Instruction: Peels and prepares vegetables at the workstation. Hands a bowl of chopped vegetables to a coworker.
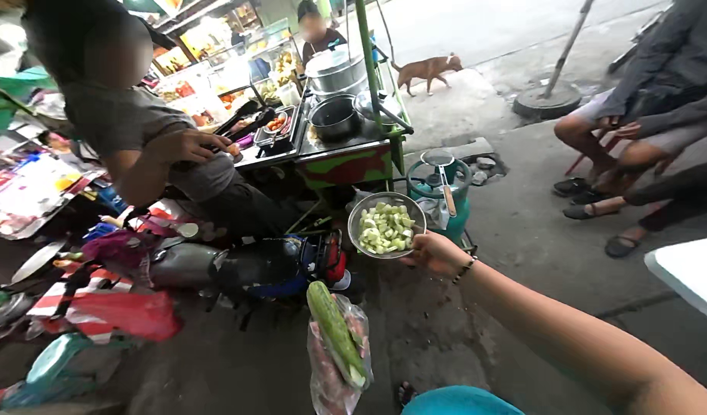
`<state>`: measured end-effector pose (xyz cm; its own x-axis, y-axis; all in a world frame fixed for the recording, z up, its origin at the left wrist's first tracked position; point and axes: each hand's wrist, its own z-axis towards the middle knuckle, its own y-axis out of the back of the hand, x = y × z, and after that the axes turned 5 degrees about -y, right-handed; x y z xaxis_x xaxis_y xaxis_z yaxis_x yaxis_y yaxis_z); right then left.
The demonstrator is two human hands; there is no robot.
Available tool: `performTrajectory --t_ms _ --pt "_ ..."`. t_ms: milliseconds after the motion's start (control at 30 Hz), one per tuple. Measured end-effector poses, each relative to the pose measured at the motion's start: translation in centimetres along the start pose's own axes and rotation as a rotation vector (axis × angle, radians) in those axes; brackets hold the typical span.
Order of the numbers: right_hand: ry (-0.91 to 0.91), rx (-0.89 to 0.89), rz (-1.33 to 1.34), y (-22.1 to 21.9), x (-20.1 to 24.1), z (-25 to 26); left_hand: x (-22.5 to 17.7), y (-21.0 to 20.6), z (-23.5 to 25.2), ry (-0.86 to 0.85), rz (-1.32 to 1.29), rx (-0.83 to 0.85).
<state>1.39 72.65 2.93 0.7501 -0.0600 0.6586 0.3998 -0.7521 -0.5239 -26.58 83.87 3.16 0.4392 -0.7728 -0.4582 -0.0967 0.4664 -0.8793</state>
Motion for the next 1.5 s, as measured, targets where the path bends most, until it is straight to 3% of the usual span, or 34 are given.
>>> performTrajectory --t_ms 267,600,1167,1300,1500 --pt "-0.073 0.062 0.046 -10.2 0.5 3.3 -2.5 1.8 -3.2 -0.142 0.087 -0.051" --pt "-0.059 0.137 0.020 -19.7 0.0 6.0 -8.3 4.6 -7.9 -0.301 0.137 -0.126" --pt "-0.036 0.155 -0.055 -23.1 1.0 9.5 -8.3 4.2 -7.7 -0.429 0.275 -0.292" --pt "-0.070 0.126 -0.079 -23.0 0.4 10.4 -8.4 5.0 -7.5 -0.407 0.158 -0.230" --pt "-0.072 0.130 -0.090 -23.2 -0.4 11.8 -8.5 5.3 -8.1 -0.413 0.188 -0.252"
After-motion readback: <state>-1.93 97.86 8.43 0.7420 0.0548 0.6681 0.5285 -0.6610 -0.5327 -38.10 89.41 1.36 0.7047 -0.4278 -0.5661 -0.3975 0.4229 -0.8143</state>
